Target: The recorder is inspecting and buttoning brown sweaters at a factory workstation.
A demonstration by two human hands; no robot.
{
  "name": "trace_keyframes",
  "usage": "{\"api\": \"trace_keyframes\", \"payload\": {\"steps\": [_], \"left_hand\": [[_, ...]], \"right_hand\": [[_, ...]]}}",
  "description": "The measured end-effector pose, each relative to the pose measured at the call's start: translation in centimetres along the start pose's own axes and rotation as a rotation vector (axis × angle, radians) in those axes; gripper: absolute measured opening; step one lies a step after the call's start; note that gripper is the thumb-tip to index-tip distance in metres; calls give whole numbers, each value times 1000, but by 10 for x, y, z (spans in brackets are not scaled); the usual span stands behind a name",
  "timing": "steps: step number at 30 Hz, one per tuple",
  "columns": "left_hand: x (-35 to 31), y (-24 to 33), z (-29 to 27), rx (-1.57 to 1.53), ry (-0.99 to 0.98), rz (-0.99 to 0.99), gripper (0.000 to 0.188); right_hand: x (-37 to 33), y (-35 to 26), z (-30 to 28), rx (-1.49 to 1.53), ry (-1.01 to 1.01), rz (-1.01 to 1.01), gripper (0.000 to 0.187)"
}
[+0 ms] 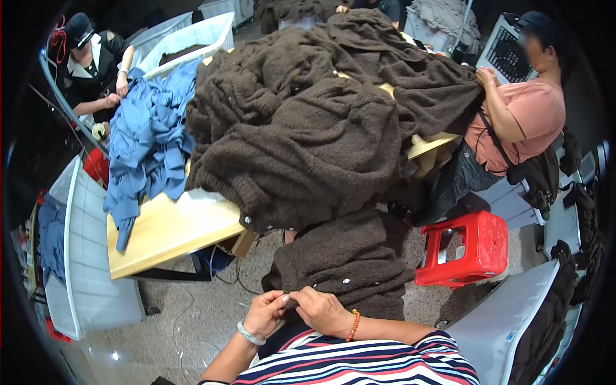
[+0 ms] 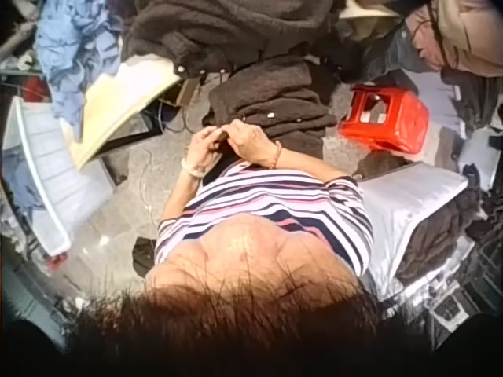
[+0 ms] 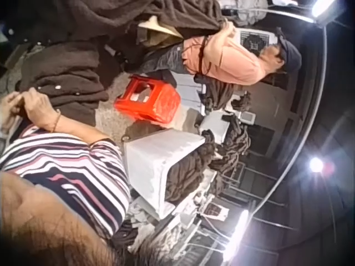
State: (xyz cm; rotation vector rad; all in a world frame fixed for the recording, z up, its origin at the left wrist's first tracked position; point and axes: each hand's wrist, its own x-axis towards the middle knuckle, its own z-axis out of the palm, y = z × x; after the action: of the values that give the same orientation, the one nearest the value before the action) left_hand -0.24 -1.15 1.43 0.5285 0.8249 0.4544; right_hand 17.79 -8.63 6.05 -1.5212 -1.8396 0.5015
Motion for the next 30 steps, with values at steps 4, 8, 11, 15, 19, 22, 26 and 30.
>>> {"api": "trace_keyframes", "payload": {"steps": [4,8,11,15,19,22,26,30], "left_hand": [[-5,-1,4,50,0,58,10],[-14,2,19,177,55,111,7],[-15,-7,3,428,11,292,15],[-37,8,32,915,96,636,29],[-35,7,33,1220,162,916,36],[-28,9,30,1214,135,878,31],[-28,8,34,1212,93,895,27],[-23,3,34,1173,130,892,12]], "right_hand": [[-1,3,6,16,-17,-5,26],[-6,12,11,58,-54,41,33],[-7,20,14,150,-31,59,32],[-3,22,12,241,-34,116,31],[1,20,9,272,-52,70,32],[-2,26,12,258,-80,99,31],[-3,22,4,281,-109,136,29],[-1,23,1,312,-146,104,24]]}}
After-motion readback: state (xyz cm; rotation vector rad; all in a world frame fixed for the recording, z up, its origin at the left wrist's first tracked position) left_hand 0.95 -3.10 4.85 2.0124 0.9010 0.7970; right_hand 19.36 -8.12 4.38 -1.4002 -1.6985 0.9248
